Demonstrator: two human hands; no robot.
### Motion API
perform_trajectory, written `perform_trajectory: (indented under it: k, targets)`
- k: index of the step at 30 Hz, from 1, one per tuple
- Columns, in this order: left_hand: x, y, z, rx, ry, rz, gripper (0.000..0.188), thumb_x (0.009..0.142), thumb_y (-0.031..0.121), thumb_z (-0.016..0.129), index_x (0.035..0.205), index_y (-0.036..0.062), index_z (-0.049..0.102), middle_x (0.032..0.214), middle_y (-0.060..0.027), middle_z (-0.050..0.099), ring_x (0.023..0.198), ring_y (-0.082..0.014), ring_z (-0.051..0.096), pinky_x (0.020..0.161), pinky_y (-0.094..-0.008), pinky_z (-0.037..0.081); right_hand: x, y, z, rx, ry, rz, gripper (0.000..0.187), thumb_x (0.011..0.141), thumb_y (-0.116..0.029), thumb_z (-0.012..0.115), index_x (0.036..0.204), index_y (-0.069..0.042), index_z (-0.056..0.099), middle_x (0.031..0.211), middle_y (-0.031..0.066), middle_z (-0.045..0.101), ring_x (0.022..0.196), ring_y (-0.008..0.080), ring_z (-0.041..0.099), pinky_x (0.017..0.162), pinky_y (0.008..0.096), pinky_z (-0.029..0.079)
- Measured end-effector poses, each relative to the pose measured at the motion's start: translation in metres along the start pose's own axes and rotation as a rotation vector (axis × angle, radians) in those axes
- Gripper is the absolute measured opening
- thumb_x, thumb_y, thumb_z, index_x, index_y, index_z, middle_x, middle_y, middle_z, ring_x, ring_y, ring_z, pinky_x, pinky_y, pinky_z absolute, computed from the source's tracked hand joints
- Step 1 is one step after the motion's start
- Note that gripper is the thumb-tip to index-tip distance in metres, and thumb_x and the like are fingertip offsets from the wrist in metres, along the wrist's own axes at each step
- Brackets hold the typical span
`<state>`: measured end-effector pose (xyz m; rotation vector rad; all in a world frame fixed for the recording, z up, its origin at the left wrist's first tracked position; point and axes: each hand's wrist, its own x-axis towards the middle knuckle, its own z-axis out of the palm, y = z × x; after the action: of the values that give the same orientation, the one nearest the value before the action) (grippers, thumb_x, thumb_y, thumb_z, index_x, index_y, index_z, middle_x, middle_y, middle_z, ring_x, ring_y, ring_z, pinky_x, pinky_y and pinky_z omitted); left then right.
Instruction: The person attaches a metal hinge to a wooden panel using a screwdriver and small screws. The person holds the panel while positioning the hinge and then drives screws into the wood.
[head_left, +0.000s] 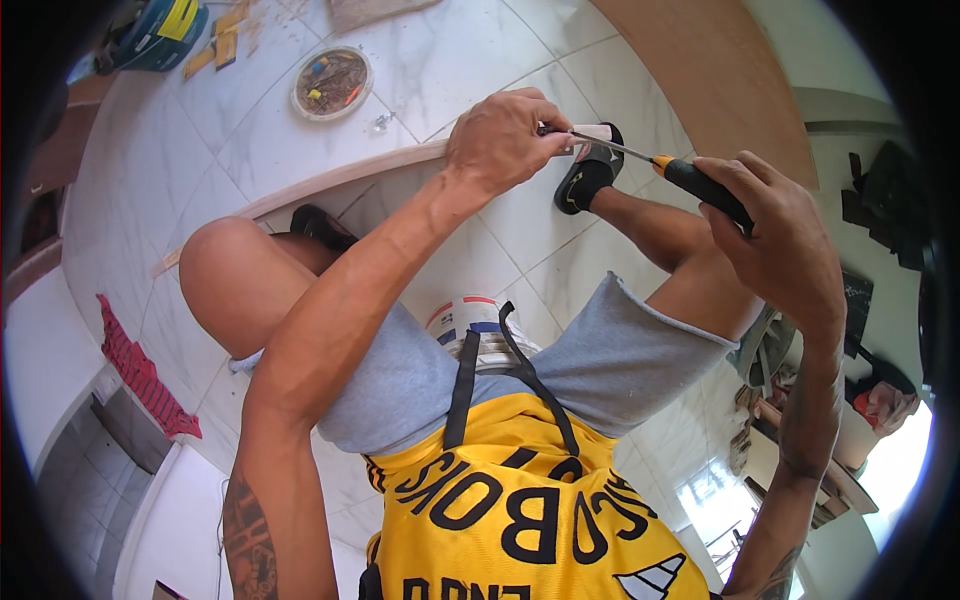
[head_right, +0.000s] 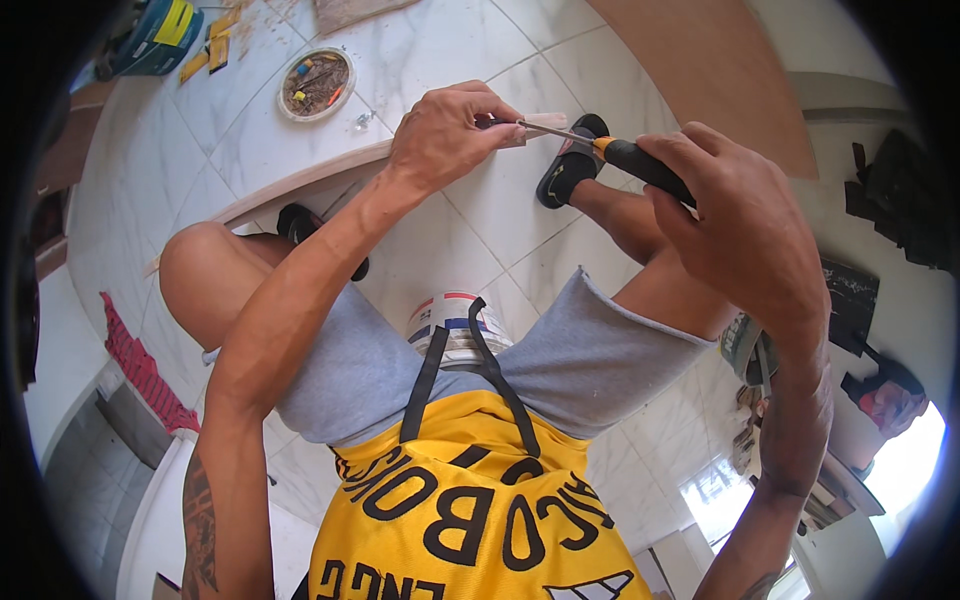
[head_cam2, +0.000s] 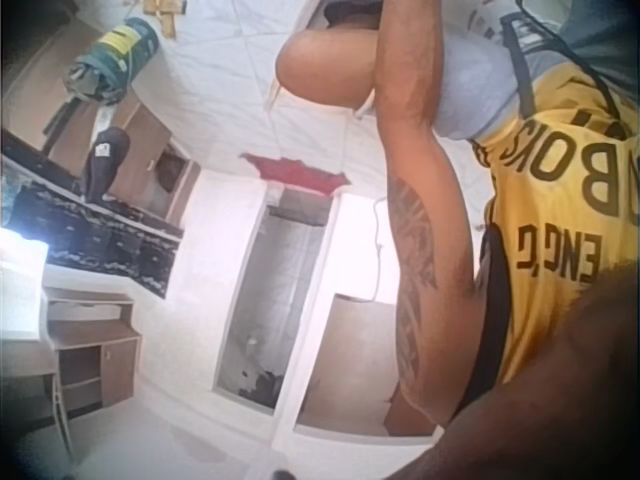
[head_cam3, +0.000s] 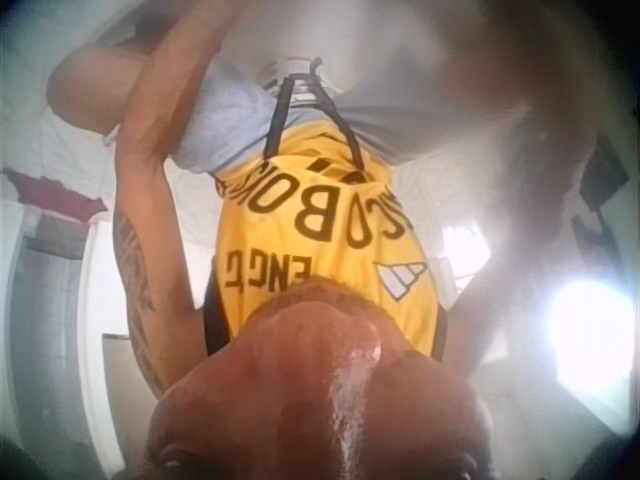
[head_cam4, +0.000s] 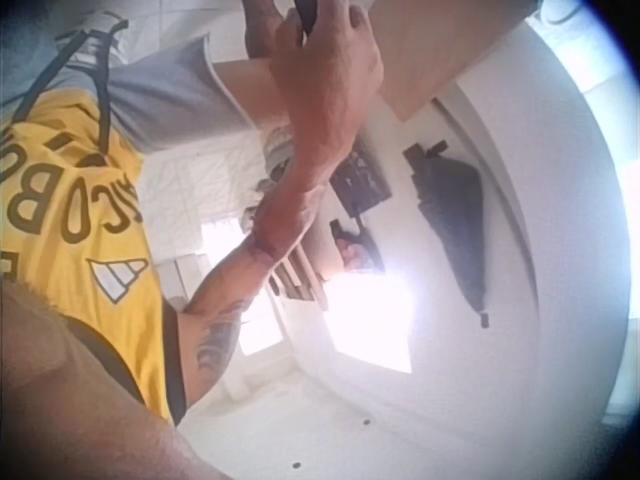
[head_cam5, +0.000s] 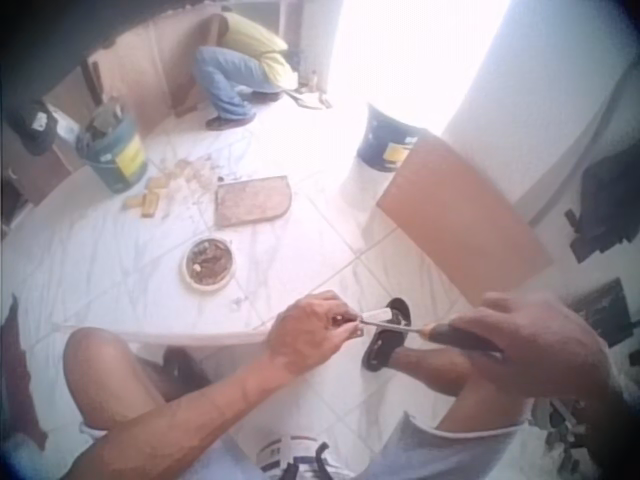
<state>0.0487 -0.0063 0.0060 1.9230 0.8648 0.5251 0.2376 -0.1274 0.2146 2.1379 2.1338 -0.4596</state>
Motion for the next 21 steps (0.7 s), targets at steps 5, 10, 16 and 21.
perform_trajectory:
  k: [5, 10, 16, 21]
  targets:
    - [-0.001, 0.0, 0.0, -0.003, -0.011, -0.035, 0.019, 0.086, 0.031, 0.075, 0.093, 0.0148, 0.082, 0.097, -0.0011, 0.074, 0.085, -0.0259, 0.071, 0.078, -0.0391, 0.056, 0.004, 0.001, 0.0, -0.027, -0.01, -0.02, 0.031, 0.088, -0.005, 0.076, 0.119, -0.001, 0.072, 0.1, 0.0173, 0.073, 0.082, 0.0322, 0.073, 0.07, 0.04, 0.058]
    - [0.0, 0.002, -0.001, -0.004, -0.008, -0.018, 0.02, 0.086, 0.03, 0.077, 0.096, 0.0132, 0.082, 0.096, -0.0017, 0.075, 0.083, -0.0232, 0.072, 0.075, -0.0355, 0.056, 0.006, 0.002, 0.001, -0.054, -0.008, -0.058, 0.031, 0.087, -0.004, 0.077, 0.118, -0.002, 0.073, 0.1, 0.0165, 0.072, 0.083, 0.0301, 0.073, 0.068, 0.0391, 0.058]
    - [-0.001, 0.001, 0.0, 0.023, -0.001, -0.012, 0.02, 0.087, 0.03, 0.077, 0.096, 0.0133, 0.082, 0.096, -0.0014, 0.074, 0.082, -0.0231, 0.072, 0.075, -0.0354, 0.056, 0.008, -0.004, -0.004, -0.232, -0.013, -0.123, 0.038, 0.086, 0.002, 0.075, 0.123, -0.004, 0.068, 0.102, 0.0117, 0.062, 0.084, 0.029, 0.07, 0.071, 0.0434, 0.056]
    - [-0.001, 0.001, 0.0, 0.003, -0.006, -0.035, 0.018, 0.087, 0.029, 0.074, 0.094, 0.0149, 0.082, 0.095, -0.0007, 0.073, 0.082, -0.0262, 0.07, 0.076, -0.0395, 0.055, 0.017, -0.015, -0.014, -0.27, 0.063, -0.255, 0.035, 0.088, -0.003, 0.075, 0.121, -0.006, 0.066, 0.104, 0.0098, 0.06, 0.083, 0.0277, 0.069, 0.069, 0.0438, 0.057]
